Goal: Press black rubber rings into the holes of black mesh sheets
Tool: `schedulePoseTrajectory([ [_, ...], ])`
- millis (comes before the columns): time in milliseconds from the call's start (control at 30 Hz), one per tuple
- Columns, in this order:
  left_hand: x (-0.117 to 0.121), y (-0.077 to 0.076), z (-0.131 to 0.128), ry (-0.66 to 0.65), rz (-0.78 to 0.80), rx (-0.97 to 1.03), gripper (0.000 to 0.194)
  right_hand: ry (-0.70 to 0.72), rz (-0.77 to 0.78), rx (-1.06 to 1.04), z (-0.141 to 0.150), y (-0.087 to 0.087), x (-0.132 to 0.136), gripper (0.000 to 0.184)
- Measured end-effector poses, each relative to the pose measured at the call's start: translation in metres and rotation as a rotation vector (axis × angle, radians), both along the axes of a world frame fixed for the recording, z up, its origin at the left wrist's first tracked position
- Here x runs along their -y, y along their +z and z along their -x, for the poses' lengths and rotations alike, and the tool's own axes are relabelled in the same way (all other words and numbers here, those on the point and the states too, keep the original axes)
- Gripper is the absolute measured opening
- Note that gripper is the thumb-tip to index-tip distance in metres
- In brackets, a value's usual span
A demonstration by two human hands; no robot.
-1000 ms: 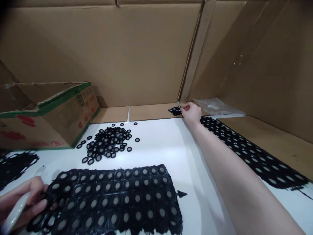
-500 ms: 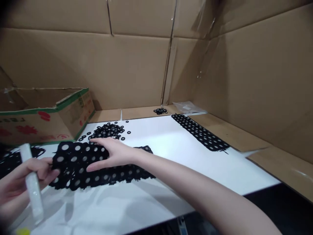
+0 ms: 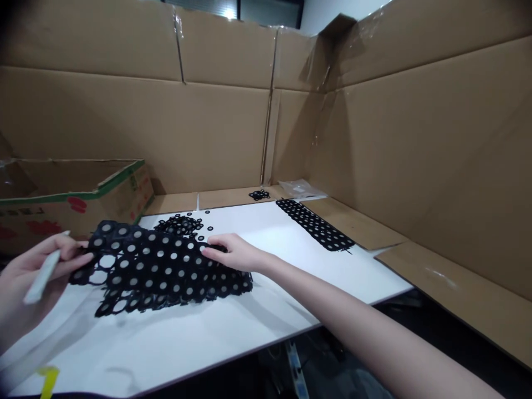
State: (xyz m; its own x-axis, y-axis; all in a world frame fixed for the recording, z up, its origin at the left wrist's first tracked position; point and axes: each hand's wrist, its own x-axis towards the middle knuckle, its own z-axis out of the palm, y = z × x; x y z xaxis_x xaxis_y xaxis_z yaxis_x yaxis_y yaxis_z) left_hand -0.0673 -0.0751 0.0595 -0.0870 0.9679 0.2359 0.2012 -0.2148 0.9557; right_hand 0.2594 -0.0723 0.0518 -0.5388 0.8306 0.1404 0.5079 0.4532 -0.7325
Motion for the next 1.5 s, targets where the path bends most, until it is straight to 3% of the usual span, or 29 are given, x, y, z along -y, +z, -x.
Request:
schedulePoseTrajectory([
  [100, -0.012, 0.003, -0.004, -0.079, 0.130, 0.179, 0.033, -0.054, -0.009, -0.001, -0.003, 0.007, 0.008, 0.038],
  [200, -0.024, 0.005, -0.010, -0.086, 0.167, 0.146, 0.034, -0.122, -0.007, -0.022, -0.007, 0.015, 0.015, 0.034],
  [267, -0.031, 0.006, -0.015, -0.162, 0.201, 0.093, 0.033, -0.156, 0.015, -0.036, -0.012, 0.021, 0.020, 0.035],
  [333, -0.036, 0.005, -0.023, -0.280, 0.257, 0.015, 0.032, -0.139, 0.136, -0.040, -0.017, 0.026, 0.026, 0.038],
  [500, -0.029, -0.012, -0.042, -0.549, 0.405, -0.191, 0.034, -0.122, 0.666, -0.045, -0.022, 0.027, 0.038, 0.040],
  [667, -0.021, -0.032, -0.037, -0.492, 0.334, -0.190, 0.040, -0.224, 0.901, -0.003, -0.018, 0.012, 0.038, 0.028],
  [800, -0.022, -0.032, -0.016, -0.378, 0.274, -0.213, 0.042, -0.254, 0.931, -0.061, -0.023, 0.017, 0.025, 0.015],
  [900, -0.022, -0.030, -0.001, -0.353, 0.306, -0.201, 0.042, -0.260, 0.789, -0.126, -0.034, 0.044, 0.004, 0.010],
  [933, -0.022, -0.031, 0.003, -0.356, 0.323, -0.197, 0.042, -0.319, 0.674, -0.136, -0.040, 0.057, -0.006, 0.008],
  [1033, -0.019, -0.035, 0.011, -0.345, 0.341, -0.189, 0.044, -0.431, 0.520, -0.200, -0.068, 0.095, -0.036, 0.009],
  [1133, -0.018, -0.040, 0.017, -0.309, 0.327, -0.175, 0.046, -0.741, 0.421, -0.297, -0.113, 0.111, -0.058, 0.015],
  [1233, -0.020, -0.045, 0.020, -0.314, 0.315, -0.176, 0.046, -1.035, 0.349, -0.162, -0.164, 0.090, -0.060, 0.022],
  [1367, -0.024, -0.050, 0.023, -0.345, 0.310, -0.191, 0.044, -1.208, 0.277, 0.041, -0.216, 0.027, -0.035, 0.028],
  [1433, -0.025, -0.051, 0.023, -0.356, 0.306, -0.191, 0.042, -1.221, 0.183, 0.128, -0.234, -0.002, -0.021, 0.036],
  [1500, -0.026, -0.052, 0.023, -0.359, 0.305, -0.191, 0.041, -1.132, 0.039, 0.167, -0.246, -0.020, -0.013, 0.029],
])
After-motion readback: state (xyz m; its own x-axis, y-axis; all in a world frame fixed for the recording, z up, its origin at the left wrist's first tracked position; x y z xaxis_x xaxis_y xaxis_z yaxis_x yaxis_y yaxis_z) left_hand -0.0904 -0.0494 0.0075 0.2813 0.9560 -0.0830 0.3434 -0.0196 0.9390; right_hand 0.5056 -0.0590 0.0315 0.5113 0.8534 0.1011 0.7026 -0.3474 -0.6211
